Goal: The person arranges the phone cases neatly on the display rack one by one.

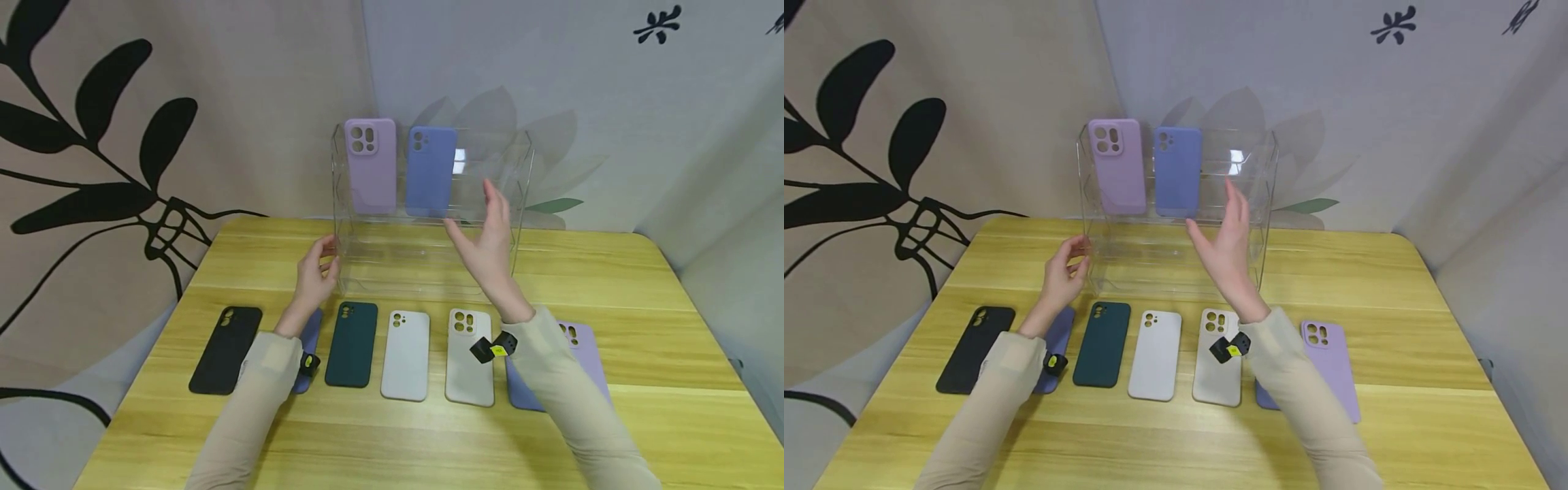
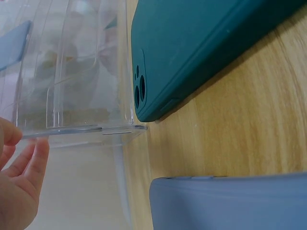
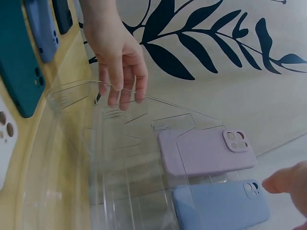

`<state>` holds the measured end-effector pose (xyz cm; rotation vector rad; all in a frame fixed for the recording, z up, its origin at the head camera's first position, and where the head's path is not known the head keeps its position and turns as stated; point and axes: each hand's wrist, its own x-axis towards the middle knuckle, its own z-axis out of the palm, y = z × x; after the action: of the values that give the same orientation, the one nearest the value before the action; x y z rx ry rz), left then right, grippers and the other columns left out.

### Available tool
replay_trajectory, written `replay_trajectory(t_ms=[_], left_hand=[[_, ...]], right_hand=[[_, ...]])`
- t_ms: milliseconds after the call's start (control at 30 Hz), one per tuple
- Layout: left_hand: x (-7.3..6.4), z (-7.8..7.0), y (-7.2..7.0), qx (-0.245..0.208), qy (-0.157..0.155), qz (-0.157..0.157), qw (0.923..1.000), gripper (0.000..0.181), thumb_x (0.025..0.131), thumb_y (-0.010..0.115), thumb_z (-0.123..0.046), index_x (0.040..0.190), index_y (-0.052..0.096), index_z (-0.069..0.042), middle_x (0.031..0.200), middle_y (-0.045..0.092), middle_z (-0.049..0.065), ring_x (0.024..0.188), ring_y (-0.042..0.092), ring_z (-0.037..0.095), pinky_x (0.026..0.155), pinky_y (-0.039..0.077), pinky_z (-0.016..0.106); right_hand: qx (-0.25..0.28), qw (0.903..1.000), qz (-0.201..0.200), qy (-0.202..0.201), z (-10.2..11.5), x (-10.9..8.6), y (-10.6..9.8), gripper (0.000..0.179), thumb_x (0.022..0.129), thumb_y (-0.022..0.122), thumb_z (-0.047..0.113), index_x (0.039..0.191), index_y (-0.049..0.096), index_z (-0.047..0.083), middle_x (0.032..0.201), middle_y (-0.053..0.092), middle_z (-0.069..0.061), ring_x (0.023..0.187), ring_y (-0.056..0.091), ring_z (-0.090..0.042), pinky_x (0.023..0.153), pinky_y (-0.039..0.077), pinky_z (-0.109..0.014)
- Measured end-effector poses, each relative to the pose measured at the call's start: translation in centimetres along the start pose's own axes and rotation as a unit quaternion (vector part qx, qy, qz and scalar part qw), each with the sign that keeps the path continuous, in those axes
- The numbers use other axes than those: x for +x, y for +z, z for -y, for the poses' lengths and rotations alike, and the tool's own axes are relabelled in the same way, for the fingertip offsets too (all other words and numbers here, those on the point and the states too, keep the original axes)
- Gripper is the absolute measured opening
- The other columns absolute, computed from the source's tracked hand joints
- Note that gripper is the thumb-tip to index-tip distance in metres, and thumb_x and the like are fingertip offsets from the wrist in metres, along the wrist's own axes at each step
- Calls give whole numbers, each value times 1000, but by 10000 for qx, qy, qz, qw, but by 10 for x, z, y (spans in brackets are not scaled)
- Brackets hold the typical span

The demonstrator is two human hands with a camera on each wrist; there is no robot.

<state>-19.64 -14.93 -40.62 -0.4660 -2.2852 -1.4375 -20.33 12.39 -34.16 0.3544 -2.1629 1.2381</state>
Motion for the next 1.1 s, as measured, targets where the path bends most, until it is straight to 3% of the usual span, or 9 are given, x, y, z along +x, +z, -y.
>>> replay_trajectory(t_ms=[333,767,1100], left_hand=[[-1,0,-1,10,-102,58,9999,36,86,50,16,121,45,20,111,53,37,101,54,48,78,51,56],[0,1,0,-25,12,32,10000,35,85,50,18,119,46,21,108,54,38,99,55,50,75,52,57],[0,3,0,28,-48,17,10000,34,85,50,17,119,46,21,109,54,37,99,56,48,76,52,55]], right_hand=[[-96,9995,188,235,-17,-22,-19,74,82,70,5,140,28,-12,138,34,-27,127,34,-37,107,30,-46],[-614,9968,207,473,-39,-50,-50,73,79,72,3,137,32,-13,133,39,-32,124,37,-42,104,31,-53],[-810,9898,329,1123,-59,-76,-74,68,81,69,2,137,32,-14,134,37,-33,125,35,-46,101,31,-59]])
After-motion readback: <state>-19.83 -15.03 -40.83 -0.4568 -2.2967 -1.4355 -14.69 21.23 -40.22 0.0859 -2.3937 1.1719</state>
